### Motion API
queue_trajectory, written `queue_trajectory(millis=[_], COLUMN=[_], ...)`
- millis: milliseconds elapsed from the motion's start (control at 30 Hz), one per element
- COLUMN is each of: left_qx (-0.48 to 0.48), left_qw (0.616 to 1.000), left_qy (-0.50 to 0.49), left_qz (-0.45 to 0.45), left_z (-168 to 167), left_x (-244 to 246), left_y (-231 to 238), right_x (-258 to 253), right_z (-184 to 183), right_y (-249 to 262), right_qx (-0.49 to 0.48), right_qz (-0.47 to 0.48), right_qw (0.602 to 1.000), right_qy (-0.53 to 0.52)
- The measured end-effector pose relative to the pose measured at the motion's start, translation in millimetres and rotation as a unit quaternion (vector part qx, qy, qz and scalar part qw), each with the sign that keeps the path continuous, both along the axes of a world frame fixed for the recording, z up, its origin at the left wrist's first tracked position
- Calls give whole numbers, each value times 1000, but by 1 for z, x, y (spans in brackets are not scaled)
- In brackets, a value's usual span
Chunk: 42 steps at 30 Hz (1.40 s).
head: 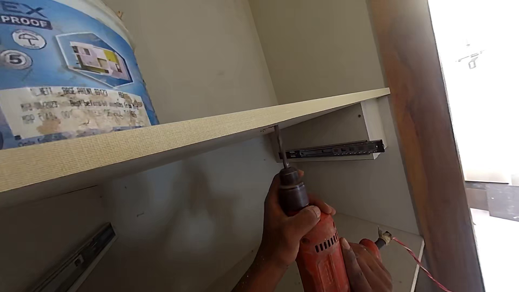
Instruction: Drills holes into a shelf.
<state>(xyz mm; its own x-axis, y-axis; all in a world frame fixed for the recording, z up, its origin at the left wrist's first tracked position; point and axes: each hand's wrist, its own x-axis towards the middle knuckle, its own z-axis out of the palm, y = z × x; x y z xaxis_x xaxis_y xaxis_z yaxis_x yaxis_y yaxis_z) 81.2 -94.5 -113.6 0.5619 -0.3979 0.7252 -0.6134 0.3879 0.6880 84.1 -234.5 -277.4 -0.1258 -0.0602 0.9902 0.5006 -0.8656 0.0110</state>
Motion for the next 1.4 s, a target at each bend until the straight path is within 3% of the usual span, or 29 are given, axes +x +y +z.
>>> queue_trajectory(millis=[1400], left_qx=[-29], left_qw=[1000], left_qy=[2], left_qz=[11], left_z=[-2], left_x=[-7], left_y=[5], right_x=[-12], right_z=[6], right_y=[-4], right_qx=[-22], right_qz=[8], right_qw=[1000], right_qy=[10])
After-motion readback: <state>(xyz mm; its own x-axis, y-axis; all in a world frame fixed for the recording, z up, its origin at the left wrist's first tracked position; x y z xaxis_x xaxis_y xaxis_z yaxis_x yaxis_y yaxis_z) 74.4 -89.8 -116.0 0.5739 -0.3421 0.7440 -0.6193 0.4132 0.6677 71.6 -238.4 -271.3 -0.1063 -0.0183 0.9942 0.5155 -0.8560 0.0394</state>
